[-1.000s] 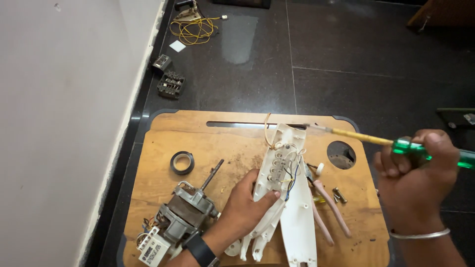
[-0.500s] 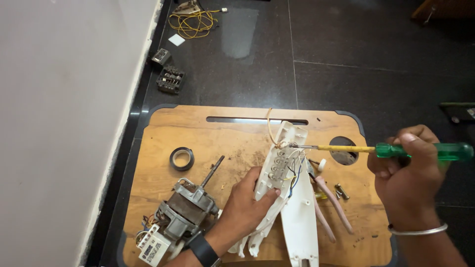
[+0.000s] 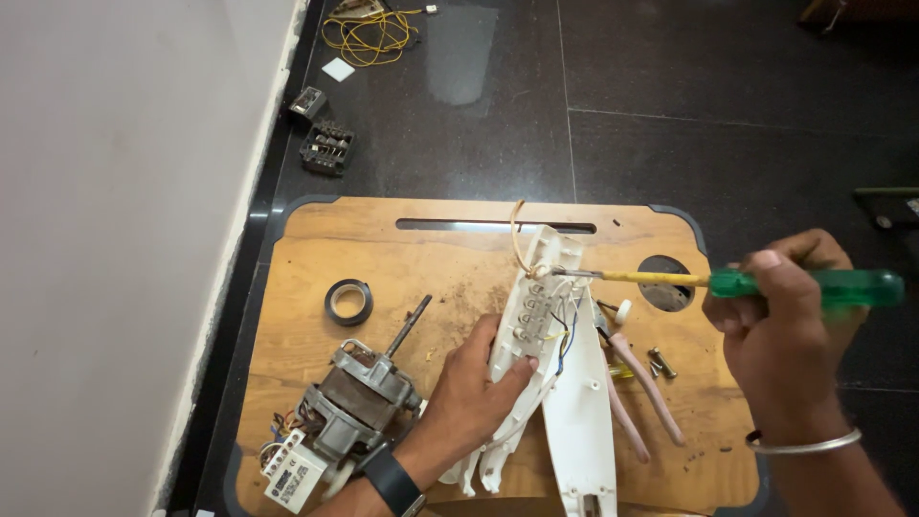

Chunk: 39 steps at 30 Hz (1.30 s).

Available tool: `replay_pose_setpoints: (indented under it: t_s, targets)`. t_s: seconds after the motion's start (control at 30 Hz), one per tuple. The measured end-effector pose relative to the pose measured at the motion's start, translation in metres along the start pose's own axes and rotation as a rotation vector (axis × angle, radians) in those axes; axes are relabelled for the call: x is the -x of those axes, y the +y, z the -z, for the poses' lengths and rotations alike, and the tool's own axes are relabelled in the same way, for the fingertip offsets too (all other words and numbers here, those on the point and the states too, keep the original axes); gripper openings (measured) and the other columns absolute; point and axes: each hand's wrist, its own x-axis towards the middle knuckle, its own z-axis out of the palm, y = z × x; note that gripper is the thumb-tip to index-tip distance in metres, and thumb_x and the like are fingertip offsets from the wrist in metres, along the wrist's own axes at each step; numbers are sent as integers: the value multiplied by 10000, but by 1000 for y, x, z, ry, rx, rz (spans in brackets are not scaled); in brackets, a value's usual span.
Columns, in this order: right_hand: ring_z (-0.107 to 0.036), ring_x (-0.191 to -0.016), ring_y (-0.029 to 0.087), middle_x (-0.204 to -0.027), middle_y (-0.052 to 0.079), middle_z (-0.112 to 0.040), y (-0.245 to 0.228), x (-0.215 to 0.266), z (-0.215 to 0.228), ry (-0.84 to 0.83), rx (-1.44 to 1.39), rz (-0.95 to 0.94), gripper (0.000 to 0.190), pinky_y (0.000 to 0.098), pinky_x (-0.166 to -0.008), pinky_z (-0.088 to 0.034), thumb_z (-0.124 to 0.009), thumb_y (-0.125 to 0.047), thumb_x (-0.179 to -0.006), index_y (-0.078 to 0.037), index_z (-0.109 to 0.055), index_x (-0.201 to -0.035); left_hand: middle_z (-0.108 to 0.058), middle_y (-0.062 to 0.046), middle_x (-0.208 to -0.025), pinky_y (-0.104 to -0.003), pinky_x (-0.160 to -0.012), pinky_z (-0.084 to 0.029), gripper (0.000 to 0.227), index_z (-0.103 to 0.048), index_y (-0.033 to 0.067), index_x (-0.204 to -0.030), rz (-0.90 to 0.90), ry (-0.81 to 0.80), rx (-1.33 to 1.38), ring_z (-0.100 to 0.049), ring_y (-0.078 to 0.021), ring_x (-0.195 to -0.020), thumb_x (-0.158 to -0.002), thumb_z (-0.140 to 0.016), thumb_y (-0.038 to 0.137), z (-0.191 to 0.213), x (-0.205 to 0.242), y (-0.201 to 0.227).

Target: Repairing an electrical appliance by disassembling the housing and manipulating internal wiring.

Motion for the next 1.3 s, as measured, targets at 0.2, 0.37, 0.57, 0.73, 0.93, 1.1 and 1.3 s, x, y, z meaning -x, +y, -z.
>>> replay_pose_setpoints:
  t_s: [0.2, 0.37, 0.57, 0.73, 0.93, 1.1, 1.3]
  targets:
    - [-650, -523, 143, -680, 105, -659, -29, -6, -17, -152, 254, -245, 126, 258, -469, -538, -626, -110, -989, -16, -617, -907, -760, -180, -1019, -412, -828, -578, 343, -520, 51, -1182, 84, 95, -26, -769, -296, -957, -904, -653, 200, 0, -5, -5]
    - [-588, -498, 123, -717, 108, -700, -30, -23, -3, -145, 124, -648, 203, 236, -436, -511, -632, -180, -968, 17, -678, -953, -728, -229, -1045, -469, -840, -547, 342, -479, 37, -1194, -23, 132, -67, -716, -385, -1003, -920, -638, 166, -8, -4, -23]
    - [-532, -456, 89, -703, 105, -695, -6, -26, 18, -115, 12, -731, 315, 235, -421, -464, -594, -292, -1008, 11, -649, -940, -706, -286, -951, -528, -777, -541, 337, -455, 4, -1186, -64, 121, -154, -686, -483, -919, -924, -621, 137, -13, -1, -24]
    - [-424, -425, 75, -646, 62, -589, 10, -28, 32, -61, 288, -784, 347, 239, -345, -325, -665, -306, -1047, 9, -610, -914, -667, -336, -843, -577, -745, -512, 373, -425, -44, -1188, -122, 86, -264, -668, -520, -825, -850, -573, 11, -12, 4, -26]
    - [-395, -419, 59, -656, 68, -610, -13, -24, 21, -200, 328, -672, 295, 240, -346, -319, -647, -262, -971, 20, -650, -886, -642, -357, -811, -580, -723, -535, 401, -364, -59, -1234, 88, 50, -352, -666, -526, -789, -861, -505, -27, -10, 0, -21]
    - [-483, -462, 137, -679, 141, -682, -37, -26, 9, -343, 653, -511, 248, 295, -394, -382, -695, -239, -954, 5, -717, -991, -656, -361, -863, -576, -748, -530, 414, -381, -42, -1241, -4, 49, -318, -664, -531, -839, -852, -520, -33, -9, 0, -21]
    - [-721, -741, 177, -859, 94, -752, -33, -26, 19, -638, 879, -125, 147, 326, -595, -565, -754, -200, -857, -90, -767, -954, -678, -343, -1017, -568, -847, -509, 391, -432, -7, -1230, -40, 90, -245, -640, -528, -1009, -855, -543, -21, -10, -1, -27]
